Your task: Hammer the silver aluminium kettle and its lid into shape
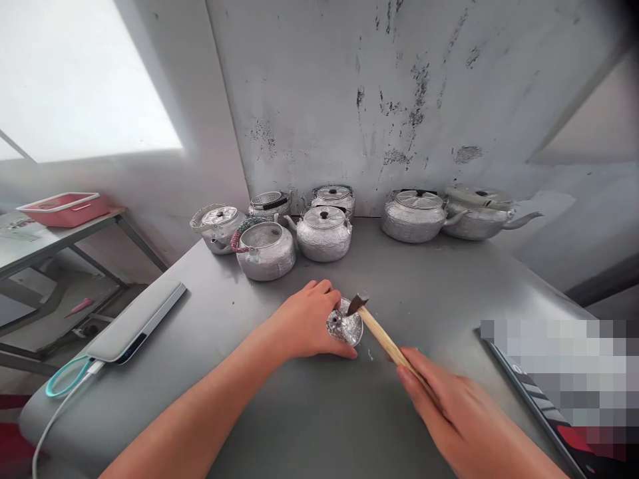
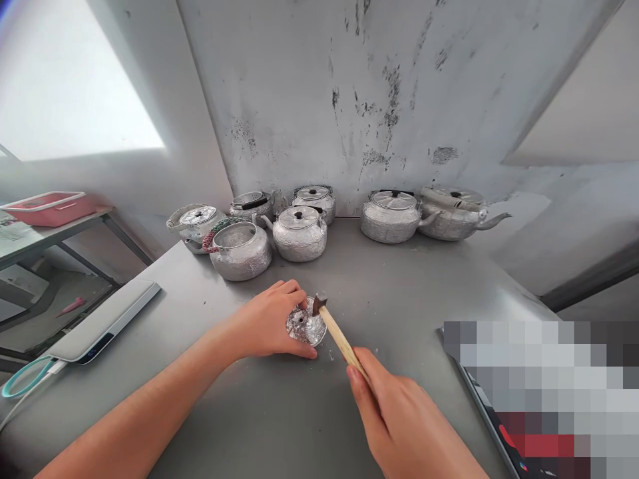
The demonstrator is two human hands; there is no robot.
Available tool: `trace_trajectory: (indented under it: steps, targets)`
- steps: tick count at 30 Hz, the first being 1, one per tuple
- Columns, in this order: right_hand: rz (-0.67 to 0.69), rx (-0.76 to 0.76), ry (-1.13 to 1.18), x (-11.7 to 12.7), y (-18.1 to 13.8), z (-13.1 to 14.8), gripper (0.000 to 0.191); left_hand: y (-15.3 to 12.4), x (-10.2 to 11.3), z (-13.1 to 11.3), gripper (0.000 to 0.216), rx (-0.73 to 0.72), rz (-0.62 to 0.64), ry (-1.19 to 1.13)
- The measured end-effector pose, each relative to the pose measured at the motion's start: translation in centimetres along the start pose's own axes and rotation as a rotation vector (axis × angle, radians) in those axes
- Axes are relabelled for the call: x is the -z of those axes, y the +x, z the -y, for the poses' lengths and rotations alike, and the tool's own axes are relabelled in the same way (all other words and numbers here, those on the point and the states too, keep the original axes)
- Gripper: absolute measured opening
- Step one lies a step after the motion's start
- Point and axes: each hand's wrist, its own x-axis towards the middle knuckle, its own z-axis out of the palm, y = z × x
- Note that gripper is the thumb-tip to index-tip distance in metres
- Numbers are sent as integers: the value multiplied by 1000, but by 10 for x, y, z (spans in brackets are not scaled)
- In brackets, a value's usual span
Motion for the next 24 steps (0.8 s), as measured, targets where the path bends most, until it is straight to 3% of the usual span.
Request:
trace_trajectory:
  steps: [6,24]
  targets:
    - [-50,28,-15,-3,1,-3,30,0,0,0,62,1,-4,0]
    - [-12,53,9,-3,1,3,30,0,-2,-4,63,22,-18,35]
